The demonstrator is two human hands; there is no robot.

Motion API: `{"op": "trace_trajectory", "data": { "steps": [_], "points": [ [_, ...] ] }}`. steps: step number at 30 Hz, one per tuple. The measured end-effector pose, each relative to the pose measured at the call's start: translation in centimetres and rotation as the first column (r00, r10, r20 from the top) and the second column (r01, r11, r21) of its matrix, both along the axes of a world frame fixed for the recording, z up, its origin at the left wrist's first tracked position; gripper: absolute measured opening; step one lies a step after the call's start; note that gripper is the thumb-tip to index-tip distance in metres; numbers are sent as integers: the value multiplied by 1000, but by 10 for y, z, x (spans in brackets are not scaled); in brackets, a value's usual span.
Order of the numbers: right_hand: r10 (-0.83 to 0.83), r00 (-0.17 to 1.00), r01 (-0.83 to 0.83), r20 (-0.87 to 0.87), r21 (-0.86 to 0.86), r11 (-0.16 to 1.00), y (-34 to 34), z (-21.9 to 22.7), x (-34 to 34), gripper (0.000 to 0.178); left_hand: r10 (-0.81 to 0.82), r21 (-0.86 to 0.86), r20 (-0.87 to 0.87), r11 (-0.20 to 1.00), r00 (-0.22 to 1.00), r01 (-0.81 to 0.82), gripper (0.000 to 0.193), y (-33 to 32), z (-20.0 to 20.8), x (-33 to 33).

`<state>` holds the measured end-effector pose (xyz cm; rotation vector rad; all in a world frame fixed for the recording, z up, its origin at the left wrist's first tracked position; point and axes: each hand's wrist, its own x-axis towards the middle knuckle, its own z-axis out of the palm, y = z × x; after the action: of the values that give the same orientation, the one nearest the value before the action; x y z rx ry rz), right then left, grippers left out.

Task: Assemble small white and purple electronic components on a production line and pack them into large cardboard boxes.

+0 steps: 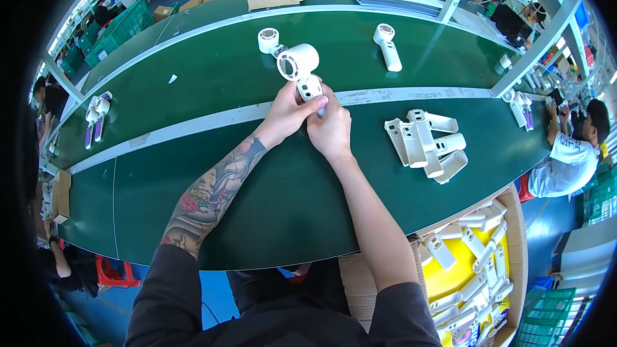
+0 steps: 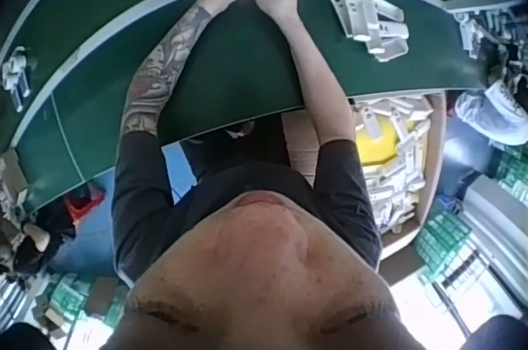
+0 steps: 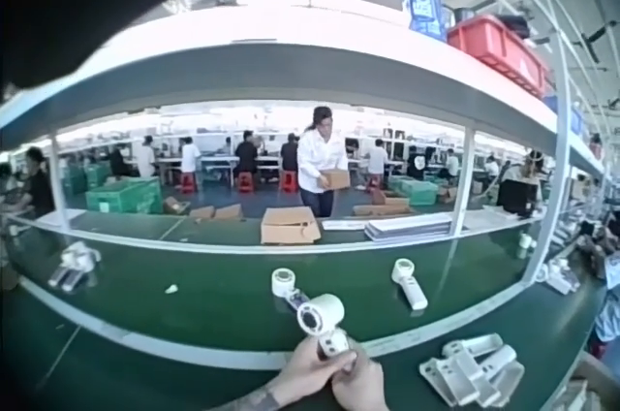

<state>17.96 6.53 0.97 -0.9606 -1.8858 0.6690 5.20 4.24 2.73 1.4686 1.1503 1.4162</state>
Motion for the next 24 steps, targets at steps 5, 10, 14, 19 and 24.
{"op": "trace_trajectory", "data": {
  "steps": [5, 10, 14, 19, 24],
  "points": [
    [122, 825, -405, -552, -425, 810, 3, 17, 4, 42, 161, -79, 155, 985, 975, -151, 28, 3, -1, -10],
    [70, 327, -878, -943, -275, 392, 24, 18, 44, 42, 530, 177, -432, 843, 730, -508, 34, 49, -29, -40],
    [36, 384, -858, -923, -342, 383, 33, 14, 54, 41, 552, 215, -667, 785, 500, -580, 39, 81, -22, -38],
    [-70, 718, -316, -692, -414, 854, 40, 20, 54, 40, 447, 179, -802, 813, 397, -555, 47, 100, -12, -40],
    [-258, 966, 257, -28, -28, 966, 38, 80, 103, 47, 440, 189, -809, 822, 390, -537, 40, 100, -31, -76]
  ]
}}
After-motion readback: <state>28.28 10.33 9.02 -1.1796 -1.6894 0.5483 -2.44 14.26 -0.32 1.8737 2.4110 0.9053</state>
